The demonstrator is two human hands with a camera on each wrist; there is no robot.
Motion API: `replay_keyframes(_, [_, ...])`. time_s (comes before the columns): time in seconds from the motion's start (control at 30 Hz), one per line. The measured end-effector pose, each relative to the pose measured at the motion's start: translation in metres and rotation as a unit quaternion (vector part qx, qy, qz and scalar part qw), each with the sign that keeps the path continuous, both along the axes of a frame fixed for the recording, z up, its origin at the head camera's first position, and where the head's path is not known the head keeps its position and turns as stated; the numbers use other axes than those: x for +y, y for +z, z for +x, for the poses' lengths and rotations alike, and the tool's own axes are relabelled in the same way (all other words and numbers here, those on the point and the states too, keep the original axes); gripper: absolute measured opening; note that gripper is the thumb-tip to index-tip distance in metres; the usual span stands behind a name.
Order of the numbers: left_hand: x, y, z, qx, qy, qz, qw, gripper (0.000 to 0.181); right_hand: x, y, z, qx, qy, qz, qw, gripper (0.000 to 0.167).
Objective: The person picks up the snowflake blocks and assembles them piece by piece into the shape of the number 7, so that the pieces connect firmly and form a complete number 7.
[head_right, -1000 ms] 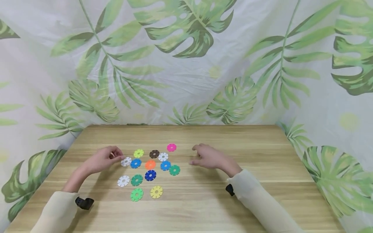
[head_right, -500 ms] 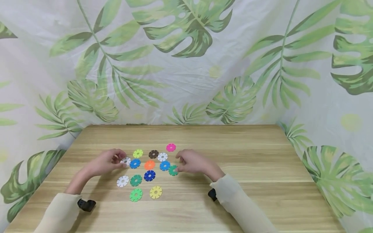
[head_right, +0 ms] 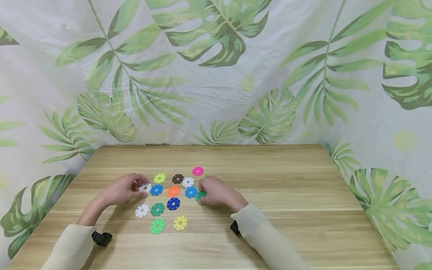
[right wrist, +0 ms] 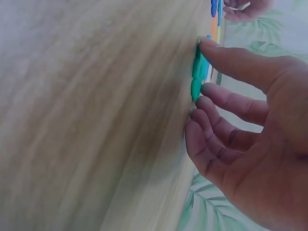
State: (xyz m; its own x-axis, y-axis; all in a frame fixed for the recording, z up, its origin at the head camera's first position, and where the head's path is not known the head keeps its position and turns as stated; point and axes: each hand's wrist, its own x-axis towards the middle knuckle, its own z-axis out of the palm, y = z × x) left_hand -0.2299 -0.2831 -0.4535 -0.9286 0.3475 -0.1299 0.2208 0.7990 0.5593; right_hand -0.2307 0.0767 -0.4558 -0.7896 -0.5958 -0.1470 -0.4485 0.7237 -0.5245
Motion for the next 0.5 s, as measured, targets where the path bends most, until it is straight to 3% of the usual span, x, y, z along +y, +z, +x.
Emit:
replay_keyframes(0.3, [0.0001, 0.0000, -0.0055, 0.008, -0.005, -0.001, 1.0000, 0.035, -0.0014, 0.0016, -0.0062, -0.027, -0.016, -0.002, 0.9995, 0.030])
replay_keyframes(0.5, [-0.0005, -0.0030, -0.0061, -0.004, 0.019, -0.013, 0.9997, 0.032, -0.0010, 0.0033, -0.0071, -0.034, -0.007, 0.004, 0.9994, 0.028])
